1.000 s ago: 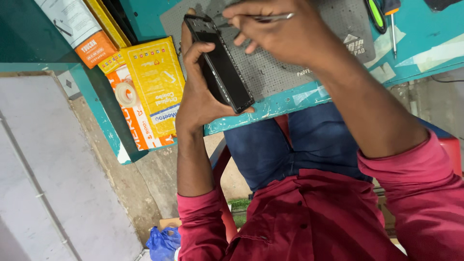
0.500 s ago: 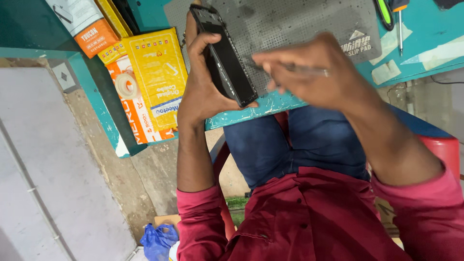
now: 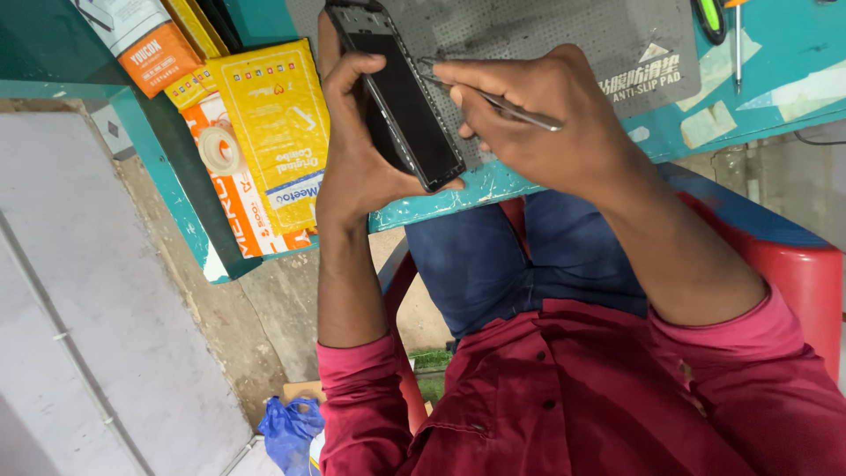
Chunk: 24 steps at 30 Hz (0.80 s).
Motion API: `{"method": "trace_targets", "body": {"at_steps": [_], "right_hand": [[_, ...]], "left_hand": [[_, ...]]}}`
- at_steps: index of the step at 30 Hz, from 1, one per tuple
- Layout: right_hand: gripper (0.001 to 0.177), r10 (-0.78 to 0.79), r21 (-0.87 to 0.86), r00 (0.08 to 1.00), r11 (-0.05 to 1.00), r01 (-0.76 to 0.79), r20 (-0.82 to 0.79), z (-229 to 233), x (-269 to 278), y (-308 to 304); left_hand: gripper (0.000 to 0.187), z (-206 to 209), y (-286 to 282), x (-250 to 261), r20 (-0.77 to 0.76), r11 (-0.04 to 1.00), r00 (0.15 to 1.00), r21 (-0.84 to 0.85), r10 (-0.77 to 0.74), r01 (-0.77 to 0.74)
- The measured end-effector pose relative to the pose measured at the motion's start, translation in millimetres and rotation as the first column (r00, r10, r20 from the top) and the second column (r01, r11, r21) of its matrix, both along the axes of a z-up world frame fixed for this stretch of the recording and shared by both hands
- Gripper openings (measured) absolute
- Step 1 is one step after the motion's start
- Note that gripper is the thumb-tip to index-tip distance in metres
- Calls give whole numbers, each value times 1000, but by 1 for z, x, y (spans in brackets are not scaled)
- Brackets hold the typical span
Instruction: The person uses tweezers and a small brush to clean and adjust components on the edge of a disassembled smartphone held in the left hand. The person repeatedly scrapes along the frame and wipes the surface while seated at a workbench.
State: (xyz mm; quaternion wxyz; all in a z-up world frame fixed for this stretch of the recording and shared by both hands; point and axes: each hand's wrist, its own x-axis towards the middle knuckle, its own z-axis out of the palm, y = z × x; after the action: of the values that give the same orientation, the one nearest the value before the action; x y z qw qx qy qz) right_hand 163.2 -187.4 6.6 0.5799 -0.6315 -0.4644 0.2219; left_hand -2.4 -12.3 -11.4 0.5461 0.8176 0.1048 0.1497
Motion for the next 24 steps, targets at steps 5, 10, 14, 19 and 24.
{"method": "trace_targets", "body": {"at_steps": [5,10,14,19,24], "right_hand": [[23,47,-179,999,983,-49,-12,8,0,-13],[24,71,-175,994,981,-85,-82,20,-8,-41],[24,79,-161,987,982,-102,-141,19,-10,-53],[23,119,-174,952,970,-172,-281,13,1,-49],[26,171,-189,845,934,-303,-506,4,20,-43]], "left_hand": [[129,1,2,7,127,983,991,171,42,-64],[127,1,2,0,-12,997,997,30,72,-72],[127,-4,2,-3,-2,996,997,46,73,-72],[127,-4,3,-5,-16,994,996,75,83,-82],[127,-5,2,-5,-1,996,997,53,72,-72]]}}
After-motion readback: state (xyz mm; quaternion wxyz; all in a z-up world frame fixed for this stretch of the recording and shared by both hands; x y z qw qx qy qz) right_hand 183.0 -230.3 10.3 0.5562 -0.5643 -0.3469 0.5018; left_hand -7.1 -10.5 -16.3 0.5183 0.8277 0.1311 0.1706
